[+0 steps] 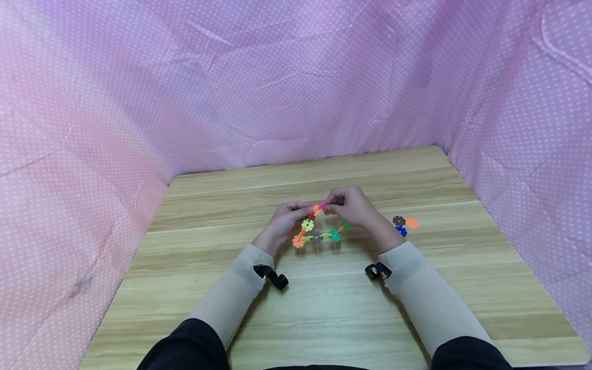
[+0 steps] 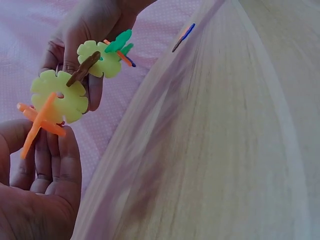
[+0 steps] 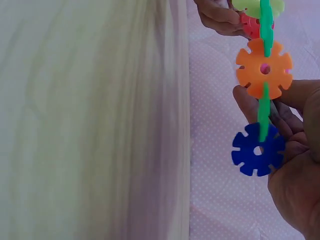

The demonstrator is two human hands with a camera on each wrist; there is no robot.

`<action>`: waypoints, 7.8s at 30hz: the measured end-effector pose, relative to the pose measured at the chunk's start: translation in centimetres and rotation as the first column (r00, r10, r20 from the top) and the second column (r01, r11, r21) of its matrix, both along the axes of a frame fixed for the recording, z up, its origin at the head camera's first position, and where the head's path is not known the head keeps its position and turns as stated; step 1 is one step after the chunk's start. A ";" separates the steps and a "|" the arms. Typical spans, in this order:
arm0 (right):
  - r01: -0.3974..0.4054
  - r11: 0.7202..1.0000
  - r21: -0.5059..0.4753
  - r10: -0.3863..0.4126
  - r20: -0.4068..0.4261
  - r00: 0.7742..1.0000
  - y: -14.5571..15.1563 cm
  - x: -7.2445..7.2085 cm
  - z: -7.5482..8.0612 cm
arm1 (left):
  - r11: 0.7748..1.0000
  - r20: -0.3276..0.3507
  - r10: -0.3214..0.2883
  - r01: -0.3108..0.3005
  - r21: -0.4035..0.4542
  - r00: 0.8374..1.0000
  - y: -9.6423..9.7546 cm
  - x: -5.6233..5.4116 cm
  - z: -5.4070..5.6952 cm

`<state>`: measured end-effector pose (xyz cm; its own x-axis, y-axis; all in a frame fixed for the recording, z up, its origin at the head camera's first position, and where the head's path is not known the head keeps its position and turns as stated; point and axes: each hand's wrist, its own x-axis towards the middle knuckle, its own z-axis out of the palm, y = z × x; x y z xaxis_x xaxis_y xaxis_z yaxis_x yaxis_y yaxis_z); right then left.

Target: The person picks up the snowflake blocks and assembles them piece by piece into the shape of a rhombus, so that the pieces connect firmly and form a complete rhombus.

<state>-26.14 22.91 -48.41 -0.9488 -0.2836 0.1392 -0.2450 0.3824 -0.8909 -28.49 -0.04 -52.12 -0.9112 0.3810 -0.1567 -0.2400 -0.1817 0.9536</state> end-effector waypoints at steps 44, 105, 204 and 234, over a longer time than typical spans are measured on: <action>0.088 0.970 0.227 -0.149 0.269 0.952 16.0 -0.2 -2.0 | 0.996 -0.024 -0.012 0.009 -0.086 1.000 -0.1 -0.3 -0.3; -0.003 0.996 -0.084 0.028 0.296 0.955 5.6 -0.6 0.4 | 0.998 -0.048 -0.029 0.026 -0.062 0.998 0.3 0.3 -0.3; 0.148 0.989 -0.002 -0.142 0.265 0.954 11.5 -0.5 1.0 | 0.996 -0.052 -0.049 0.045 -0.072 0.997 0.3 0.3 -0.3; 0.016 0.994 -0.112 -0.001 0.133 0.991 6.4 -0.7 0.0 | 0.993 -0.062 -0.063 0.056 -0.101 0.996 0.2 0.1 -0.4</action>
